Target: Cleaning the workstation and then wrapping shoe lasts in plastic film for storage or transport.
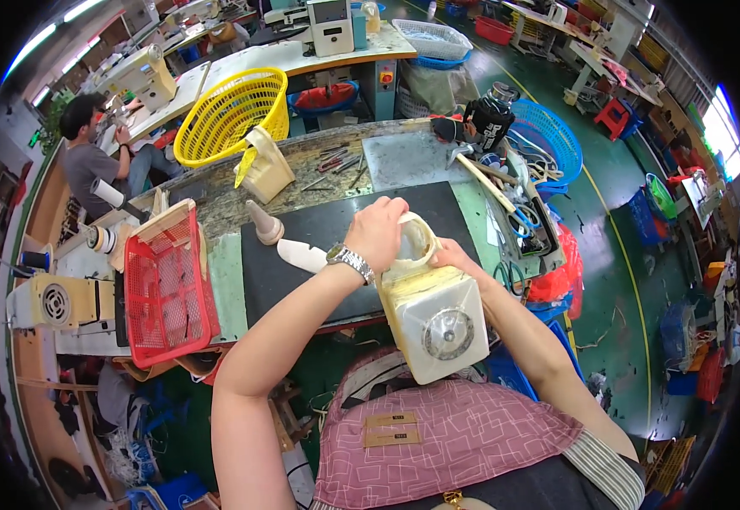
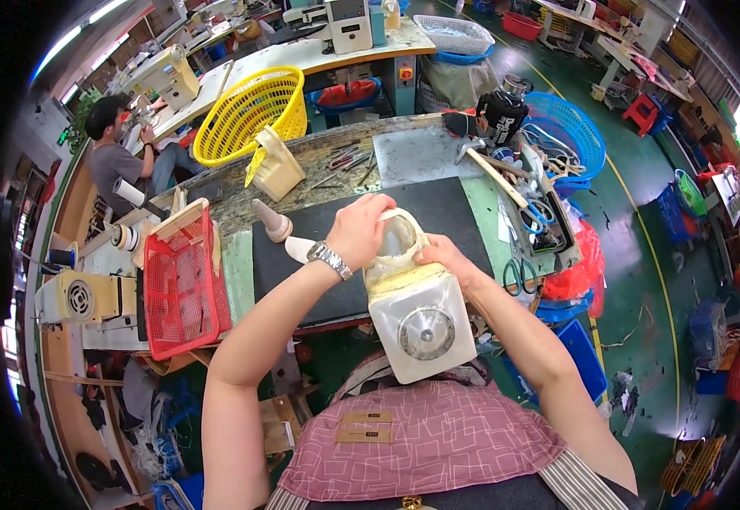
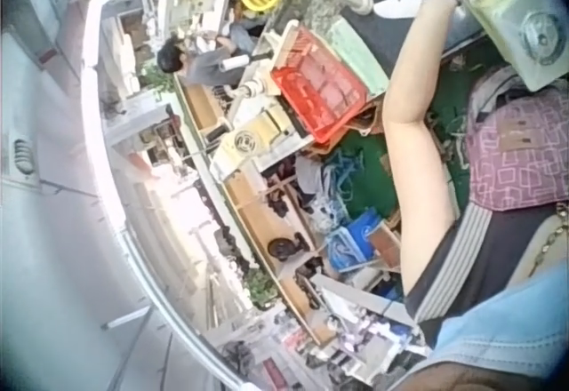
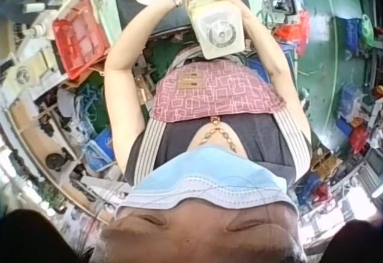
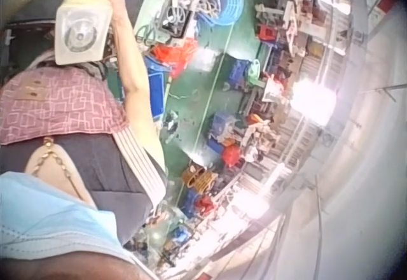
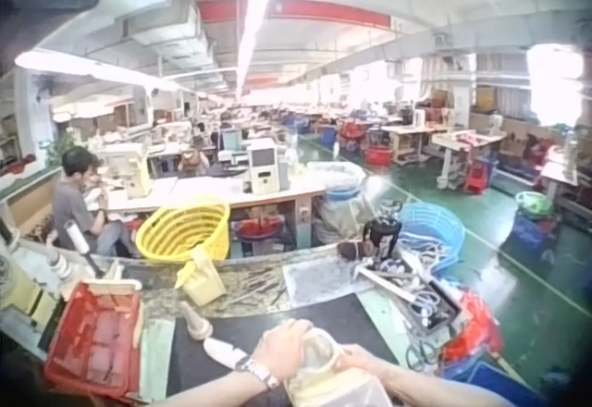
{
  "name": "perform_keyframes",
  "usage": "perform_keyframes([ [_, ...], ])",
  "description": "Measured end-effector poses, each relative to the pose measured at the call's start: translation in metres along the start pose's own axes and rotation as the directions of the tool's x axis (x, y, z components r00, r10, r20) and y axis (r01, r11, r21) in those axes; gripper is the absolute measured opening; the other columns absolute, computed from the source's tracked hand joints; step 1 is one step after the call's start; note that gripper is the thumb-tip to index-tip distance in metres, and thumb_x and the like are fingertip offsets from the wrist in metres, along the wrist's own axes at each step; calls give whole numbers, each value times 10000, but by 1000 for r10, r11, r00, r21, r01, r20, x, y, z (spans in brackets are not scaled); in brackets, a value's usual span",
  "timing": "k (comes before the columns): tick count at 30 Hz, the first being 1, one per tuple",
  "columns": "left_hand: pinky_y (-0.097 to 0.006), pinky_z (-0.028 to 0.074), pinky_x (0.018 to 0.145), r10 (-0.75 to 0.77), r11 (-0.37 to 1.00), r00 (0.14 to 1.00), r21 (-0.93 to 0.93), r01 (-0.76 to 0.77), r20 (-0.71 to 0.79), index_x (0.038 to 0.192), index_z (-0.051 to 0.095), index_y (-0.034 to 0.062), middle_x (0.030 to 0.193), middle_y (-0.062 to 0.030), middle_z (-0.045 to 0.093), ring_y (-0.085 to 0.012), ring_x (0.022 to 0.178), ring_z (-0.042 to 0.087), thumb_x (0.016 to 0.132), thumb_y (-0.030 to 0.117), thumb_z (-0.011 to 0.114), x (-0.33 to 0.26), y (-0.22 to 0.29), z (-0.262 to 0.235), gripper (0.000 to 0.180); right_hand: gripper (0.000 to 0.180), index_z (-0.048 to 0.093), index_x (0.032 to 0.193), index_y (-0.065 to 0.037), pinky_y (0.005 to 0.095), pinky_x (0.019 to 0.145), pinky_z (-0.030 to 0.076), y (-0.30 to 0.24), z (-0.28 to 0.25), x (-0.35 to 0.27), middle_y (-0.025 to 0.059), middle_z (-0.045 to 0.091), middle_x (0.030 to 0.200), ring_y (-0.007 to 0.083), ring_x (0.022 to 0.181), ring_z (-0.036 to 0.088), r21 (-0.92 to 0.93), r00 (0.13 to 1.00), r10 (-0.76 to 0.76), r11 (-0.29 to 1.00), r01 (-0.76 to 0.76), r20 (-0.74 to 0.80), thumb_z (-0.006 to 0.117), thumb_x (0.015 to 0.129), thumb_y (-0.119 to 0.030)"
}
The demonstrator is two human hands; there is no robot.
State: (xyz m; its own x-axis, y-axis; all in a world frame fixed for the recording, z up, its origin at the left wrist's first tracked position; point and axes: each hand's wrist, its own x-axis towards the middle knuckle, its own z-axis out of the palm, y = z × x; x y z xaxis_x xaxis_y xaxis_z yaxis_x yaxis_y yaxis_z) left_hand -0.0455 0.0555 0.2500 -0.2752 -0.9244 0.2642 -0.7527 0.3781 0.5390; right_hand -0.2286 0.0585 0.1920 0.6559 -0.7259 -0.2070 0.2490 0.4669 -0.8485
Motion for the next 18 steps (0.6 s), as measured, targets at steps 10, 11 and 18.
perform_keyframes([
  [10, -397, 444, 640, -101, 983, 959, 172, 56, 267, 884, 457, 87, 813, -116, 555, -310, 755, 568, 686, 379, 646, -8, 13, -17, 400, 458, 486, 1044, 51, 250, 723, 448, 11, 9, -8, 83, 571, 929, 131, 798, 559, -101, 993, 42, 994, -31, 109, 550, 640, -153],
  [11, -397, 444, 640, -107, 983, 958, 171, 63, 264, 884, 457, 87, 813, -116, 555, -310, 755, 568, 686, 379, 646, -7, 15, -21, 400, 458, 486, 1044, 51, 250, 723, 448, 8, 12, -9, 83, 571, 929, 131, 798, 559, -102, 992, 48, 994, -36, 113, 550, 640, -153],
  [18, -376, 486, 604, 1, 830, 848, 472, -296, 531, 888, 477, 73, 757, -118, 602, -293, 716, 607, 638, 269, 696, -1, 29, -34, 386, 431, 509, 1003, 45, 233, 690, 425, -11, 31, -3, 55, 564, 866, 109, 762, 533, -366, 991, 89, 929, -45, 104, 569, 622, -149],
])
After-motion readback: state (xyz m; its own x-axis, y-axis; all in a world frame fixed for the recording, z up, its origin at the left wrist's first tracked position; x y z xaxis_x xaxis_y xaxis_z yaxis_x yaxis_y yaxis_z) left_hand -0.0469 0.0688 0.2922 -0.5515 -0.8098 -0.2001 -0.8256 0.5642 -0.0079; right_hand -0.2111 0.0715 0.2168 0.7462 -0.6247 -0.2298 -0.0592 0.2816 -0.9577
